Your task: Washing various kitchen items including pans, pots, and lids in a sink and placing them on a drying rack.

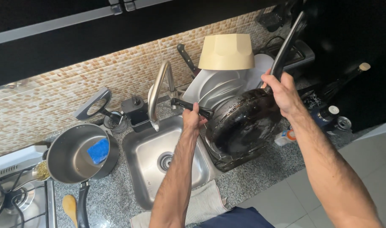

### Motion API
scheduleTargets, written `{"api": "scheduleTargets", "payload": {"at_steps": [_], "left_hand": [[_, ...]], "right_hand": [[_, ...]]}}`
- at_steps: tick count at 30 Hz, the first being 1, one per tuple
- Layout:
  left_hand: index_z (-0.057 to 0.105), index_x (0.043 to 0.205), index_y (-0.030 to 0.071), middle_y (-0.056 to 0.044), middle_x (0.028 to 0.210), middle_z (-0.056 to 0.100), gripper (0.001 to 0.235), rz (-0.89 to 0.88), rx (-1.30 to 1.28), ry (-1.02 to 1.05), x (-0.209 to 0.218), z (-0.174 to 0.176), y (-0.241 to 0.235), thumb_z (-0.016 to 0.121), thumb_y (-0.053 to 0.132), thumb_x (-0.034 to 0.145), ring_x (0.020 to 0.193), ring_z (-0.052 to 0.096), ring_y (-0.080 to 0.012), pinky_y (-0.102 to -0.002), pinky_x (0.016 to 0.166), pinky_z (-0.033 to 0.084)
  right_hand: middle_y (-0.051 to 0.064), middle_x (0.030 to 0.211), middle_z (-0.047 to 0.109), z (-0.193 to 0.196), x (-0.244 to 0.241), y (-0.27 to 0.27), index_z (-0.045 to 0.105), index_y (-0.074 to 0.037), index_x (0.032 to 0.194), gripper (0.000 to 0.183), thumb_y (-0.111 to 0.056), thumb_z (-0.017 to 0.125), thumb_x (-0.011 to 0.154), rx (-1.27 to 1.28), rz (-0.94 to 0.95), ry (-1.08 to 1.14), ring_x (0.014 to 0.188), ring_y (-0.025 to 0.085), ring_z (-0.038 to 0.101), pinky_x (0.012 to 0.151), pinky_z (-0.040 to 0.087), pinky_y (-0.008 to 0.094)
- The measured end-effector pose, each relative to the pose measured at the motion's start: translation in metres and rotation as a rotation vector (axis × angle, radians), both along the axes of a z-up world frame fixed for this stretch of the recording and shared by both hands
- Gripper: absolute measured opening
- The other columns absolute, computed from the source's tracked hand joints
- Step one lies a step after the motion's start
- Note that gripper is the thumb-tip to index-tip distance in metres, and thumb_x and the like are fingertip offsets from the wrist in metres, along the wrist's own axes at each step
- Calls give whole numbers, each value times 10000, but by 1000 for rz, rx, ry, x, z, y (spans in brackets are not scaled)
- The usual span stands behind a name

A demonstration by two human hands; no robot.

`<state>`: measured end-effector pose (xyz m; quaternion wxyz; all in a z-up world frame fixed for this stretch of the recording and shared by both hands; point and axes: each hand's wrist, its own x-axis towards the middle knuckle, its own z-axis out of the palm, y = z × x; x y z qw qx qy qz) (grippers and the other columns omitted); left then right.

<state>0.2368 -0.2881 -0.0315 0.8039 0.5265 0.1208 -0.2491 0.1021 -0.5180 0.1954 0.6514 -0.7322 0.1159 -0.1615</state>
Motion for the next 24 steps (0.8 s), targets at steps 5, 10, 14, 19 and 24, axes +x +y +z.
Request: {"api": "scheduleTargets", "payload": {"at_steps": [5, 10, 14, 19, 24], "left_hand": [[601, 1027, -90, -144, 853, 677, 400, 66, 63, -136, 3, 44, -6, 621, 309, 1040, 649, 661, -215, -370, 498, 594], [594, 979, -39, -90, 823, 655, 343, 170, 179, -309, 1, 101, 8, 620, 303, 994, 660, 660, -152, -351, 524, 640], [597, 976, -70, -108, 808, 655, 381, 201, 265, -350, -2, 127, 13, 625, 309, 1002, 654, 664, -161, -352, 515, 635], [603, 1024, -60, -115, 808, 659, 377, 198, 336, -352, -7, 136, 11, 628, 314, 979, 661, 695, -176, -362, 512, 652], [644, 1006, -60, -136, 800, 715, 417, 144, 481, -338, -2, 109, 0, 639, 356, 969, 633, 735, -225, -375, 528, 588]], "right_hand": [[-26, 824, 606, -2, 4, -16, 609, -68, 1000, 177, -240, 644, 990, -63, 13, -51, 789, 60, 555, 721, 466, 237], [-24, 851, 608, 1, 12, -18, 608, -65, 1018, 177, -232, 666, 1004, -132, -2, -129, 795, 56, 545, 726, 450, 236], [-25, 844, 606, 0, 19, -7, 593, -61, 1010, 192, -224, 689, 978, -265, -19, -106, 759, 66, 544, 693, 453, 254], [62, 926, 639, -17, 22, 4, 588, 4, 1137, 314, -224, 715, 962, -568, 21, -155, 867, 183, 618, 813, 519, 337], [197, 1178, 702, -23, 23, 27, 500, 37, 1398, 589, -230, 719, 922, -658, 105, -108, 1097, 323, 685, 940, 528, 426]]}}
